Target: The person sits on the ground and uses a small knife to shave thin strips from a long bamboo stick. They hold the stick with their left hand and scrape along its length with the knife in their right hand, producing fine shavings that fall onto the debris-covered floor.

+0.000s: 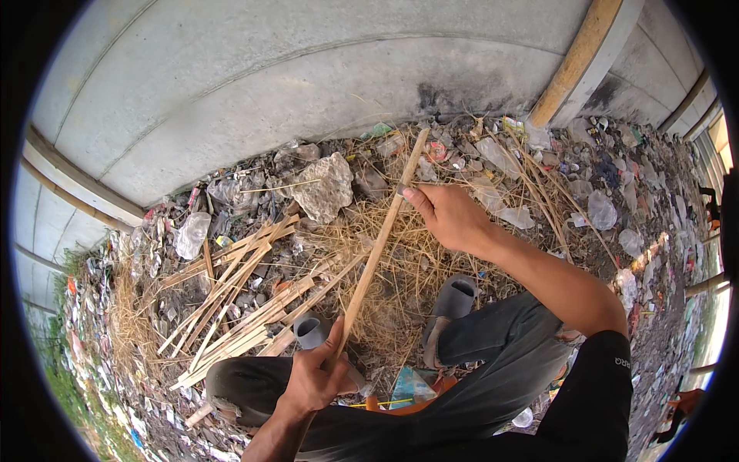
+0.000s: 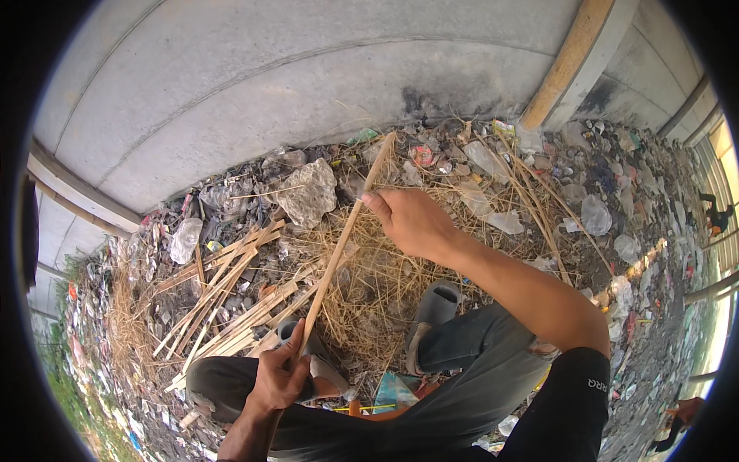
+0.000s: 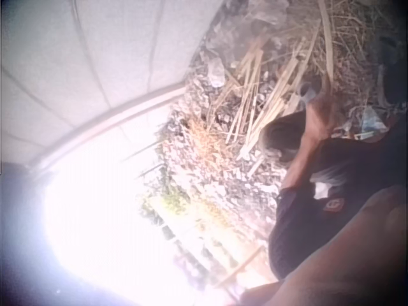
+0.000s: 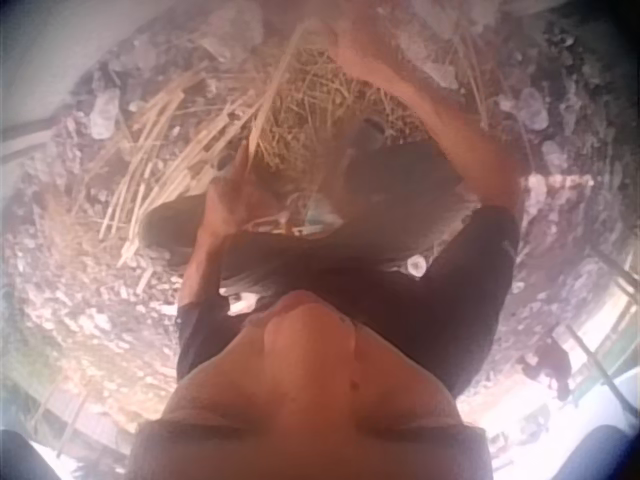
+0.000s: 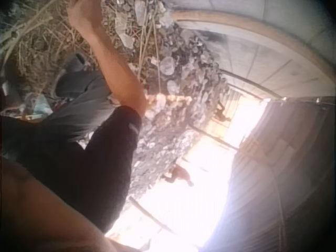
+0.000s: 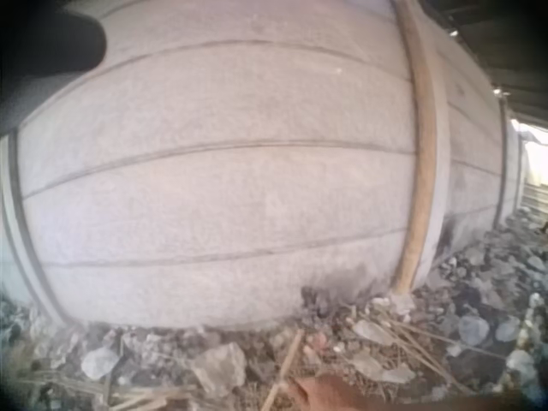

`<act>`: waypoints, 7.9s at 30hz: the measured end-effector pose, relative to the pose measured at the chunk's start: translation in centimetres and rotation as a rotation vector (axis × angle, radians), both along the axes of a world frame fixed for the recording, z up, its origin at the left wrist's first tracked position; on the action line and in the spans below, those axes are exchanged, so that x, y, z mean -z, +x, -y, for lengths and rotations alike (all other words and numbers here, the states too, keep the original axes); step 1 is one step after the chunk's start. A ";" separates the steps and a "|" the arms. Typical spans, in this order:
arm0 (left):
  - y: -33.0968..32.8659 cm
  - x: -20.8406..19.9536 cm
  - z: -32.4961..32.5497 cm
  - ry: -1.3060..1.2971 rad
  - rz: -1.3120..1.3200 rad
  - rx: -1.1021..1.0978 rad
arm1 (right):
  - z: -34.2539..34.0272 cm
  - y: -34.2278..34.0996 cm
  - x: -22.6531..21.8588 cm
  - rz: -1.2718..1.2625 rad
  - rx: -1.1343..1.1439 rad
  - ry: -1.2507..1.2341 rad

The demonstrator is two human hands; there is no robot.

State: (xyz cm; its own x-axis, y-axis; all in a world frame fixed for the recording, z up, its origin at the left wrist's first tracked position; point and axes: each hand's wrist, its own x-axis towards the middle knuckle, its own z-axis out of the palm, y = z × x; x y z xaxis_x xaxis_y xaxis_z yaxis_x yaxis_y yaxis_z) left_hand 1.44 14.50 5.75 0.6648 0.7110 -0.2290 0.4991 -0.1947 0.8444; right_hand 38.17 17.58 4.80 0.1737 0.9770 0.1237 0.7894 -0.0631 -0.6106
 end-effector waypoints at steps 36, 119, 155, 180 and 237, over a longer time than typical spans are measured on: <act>-0.2 1.6 -0.4 -0.071 0.117 -0.063 | -1.0 -4.1 -1.2 -0.079 -0.104 -0.035; 0.7 1.4 -0.8 -0.794 0.416 0.126 | -1.7 -2.1 -2.9 -1.221 0.233 0.025; 1.0 2.7 -0.7 -0.742 0.576 -0.016 | -0.8 1.6 -4.3 -0.066 0.169 0.056; 1.2 1.6 -1.4 -0.752 0.581 -0.092 | 0.8 -4.5 -3.4 -0.130 -0.093 0.064; 1.7 1.1 -1.3 -0.790 0.545 -0.168 | 3.6 -9.5 -2.8 -0.251 -0.262 -0.191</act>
State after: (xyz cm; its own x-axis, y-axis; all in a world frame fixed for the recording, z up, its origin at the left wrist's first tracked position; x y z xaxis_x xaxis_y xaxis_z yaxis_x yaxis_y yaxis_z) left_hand 3.13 15.80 4.62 0.7249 0.5800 -0.3716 -0.0292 0.5648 0.8247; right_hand 28.66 14.02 7.56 -0.0826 0.9935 -0.0788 0.6221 -0.0103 -0.7829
